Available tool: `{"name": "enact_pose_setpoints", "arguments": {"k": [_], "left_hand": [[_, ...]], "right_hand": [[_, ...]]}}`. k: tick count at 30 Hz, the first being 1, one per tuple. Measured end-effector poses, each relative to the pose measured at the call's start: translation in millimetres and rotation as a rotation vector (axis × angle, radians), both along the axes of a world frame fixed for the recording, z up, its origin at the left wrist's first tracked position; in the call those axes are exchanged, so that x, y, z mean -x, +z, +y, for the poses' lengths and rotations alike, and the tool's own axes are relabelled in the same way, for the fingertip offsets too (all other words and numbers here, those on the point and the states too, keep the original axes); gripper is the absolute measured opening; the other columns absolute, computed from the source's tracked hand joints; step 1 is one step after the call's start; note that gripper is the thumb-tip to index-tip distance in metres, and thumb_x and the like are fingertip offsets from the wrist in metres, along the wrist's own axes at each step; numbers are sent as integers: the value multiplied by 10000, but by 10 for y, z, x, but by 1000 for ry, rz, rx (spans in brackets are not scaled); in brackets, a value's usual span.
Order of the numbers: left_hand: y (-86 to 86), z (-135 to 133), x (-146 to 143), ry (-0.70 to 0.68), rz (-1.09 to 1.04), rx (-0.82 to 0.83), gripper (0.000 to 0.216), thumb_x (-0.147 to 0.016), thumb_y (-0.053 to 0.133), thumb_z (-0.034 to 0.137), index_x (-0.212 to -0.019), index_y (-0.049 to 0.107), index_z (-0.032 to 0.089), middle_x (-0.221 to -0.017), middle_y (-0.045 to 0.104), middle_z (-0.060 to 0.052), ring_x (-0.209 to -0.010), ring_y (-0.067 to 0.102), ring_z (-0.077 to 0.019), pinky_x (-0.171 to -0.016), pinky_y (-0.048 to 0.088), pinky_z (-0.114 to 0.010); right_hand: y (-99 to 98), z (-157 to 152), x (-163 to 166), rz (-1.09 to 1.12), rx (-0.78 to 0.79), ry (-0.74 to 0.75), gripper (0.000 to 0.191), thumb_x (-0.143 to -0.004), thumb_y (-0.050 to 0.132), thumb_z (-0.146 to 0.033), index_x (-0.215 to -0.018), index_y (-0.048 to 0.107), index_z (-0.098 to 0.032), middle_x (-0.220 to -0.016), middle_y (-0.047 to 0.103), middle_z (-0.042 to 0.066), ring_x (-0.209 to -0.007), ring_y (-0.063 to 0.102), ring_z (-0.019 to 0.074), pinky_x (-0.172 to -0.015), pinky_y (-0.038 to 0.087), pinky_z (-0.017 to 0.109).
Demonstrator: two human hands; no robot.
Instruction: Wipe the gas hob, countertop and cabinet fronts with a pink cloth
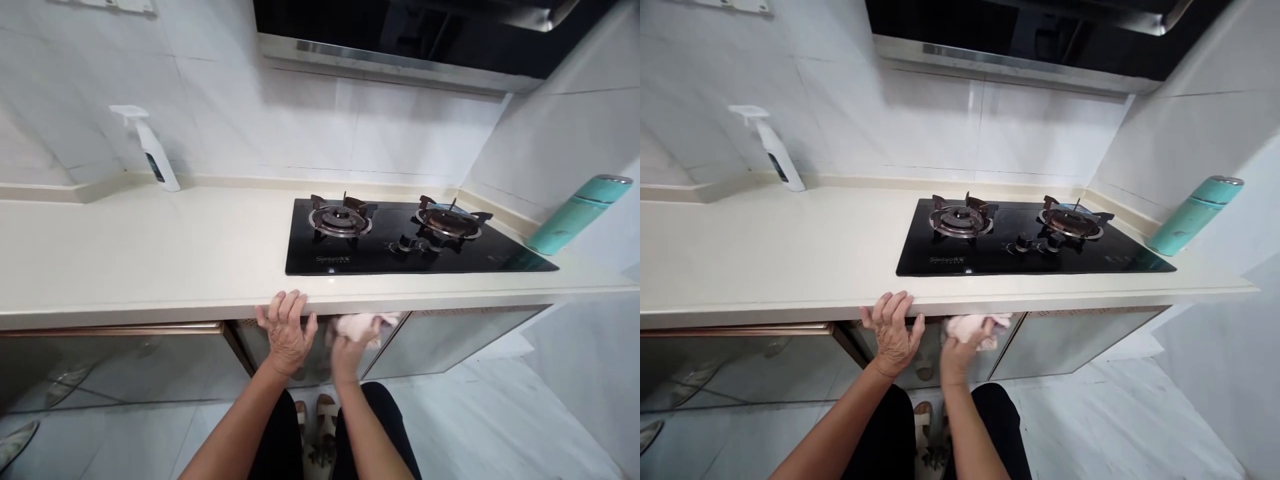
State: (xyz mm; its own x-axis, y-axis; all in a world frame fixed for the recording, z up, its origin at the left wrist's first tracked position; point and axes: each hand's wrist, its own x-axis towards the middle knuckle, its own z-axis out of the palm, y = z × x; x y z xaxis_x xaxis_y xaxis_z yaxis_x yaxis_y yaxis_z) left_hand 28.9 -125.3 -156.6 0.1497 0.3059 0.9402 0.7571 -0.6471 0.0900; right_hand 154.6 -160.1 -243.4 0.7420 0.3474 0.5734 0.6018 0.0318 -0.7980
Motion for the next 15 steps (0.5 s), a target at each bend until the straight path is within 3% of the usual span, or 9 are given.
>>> {"name": "enact_pose_setpoints", "arguments": {"k": [3,6,9,11,15], "left_hand": [[23,-52,71,-33,27,48,383,-963,597,271,-1336,610,185,-1257,728,-127,-1339,542,-279,-1293,48,-520],[67,-116,148,-53,74,127,402,-981,565,281,-1373,608,198,-1323,720,-118,-1344,562,-279,-1299,38,-523],[116,-171,182,-47,97,162,404,-982,574,264,-1381,608,215,-1355,719,-91,-1337,586,-272,-1310,26,-507],[126,-190,165,-42,90,156,407,-973,588,238,-1379,607,220,-1345,727,-71,-1331,595,-264,-1319,22,-492],[71,-205,47,-34,19,183,417,-937,629,218,-1353,625,235,-1310,733,-77,-1330,588,-278,-1319,34,-524]], "right_hand": [[-197,87,570,-228,54,123,390,-972,471,-318,-1329,521,-169,-1422,451,221,-1452,321,376,-1150,349,678],[-277,104,686,-400,124,204,297,-988,470,-282,-1258,589,-246,-1308,525,143,-1406,371,355,-1129,354,689],[-239,-24,346,-447,151,295,291,-933,532,-305,-1199,648,-328,-1261,580,63,-1318,484,318,-1121,404,610],[-177,-154,-41,-440,160,296,254,-880,562,-319,-1110,669,-313,-1233,595,61,-1265,519,320,-1110,426,583],[-15,-358,-824,-291,179,137,198,-863,569,-387,-948,618,-215,-1071,583,149,-1271,460,421,-1116,326,712]]}}
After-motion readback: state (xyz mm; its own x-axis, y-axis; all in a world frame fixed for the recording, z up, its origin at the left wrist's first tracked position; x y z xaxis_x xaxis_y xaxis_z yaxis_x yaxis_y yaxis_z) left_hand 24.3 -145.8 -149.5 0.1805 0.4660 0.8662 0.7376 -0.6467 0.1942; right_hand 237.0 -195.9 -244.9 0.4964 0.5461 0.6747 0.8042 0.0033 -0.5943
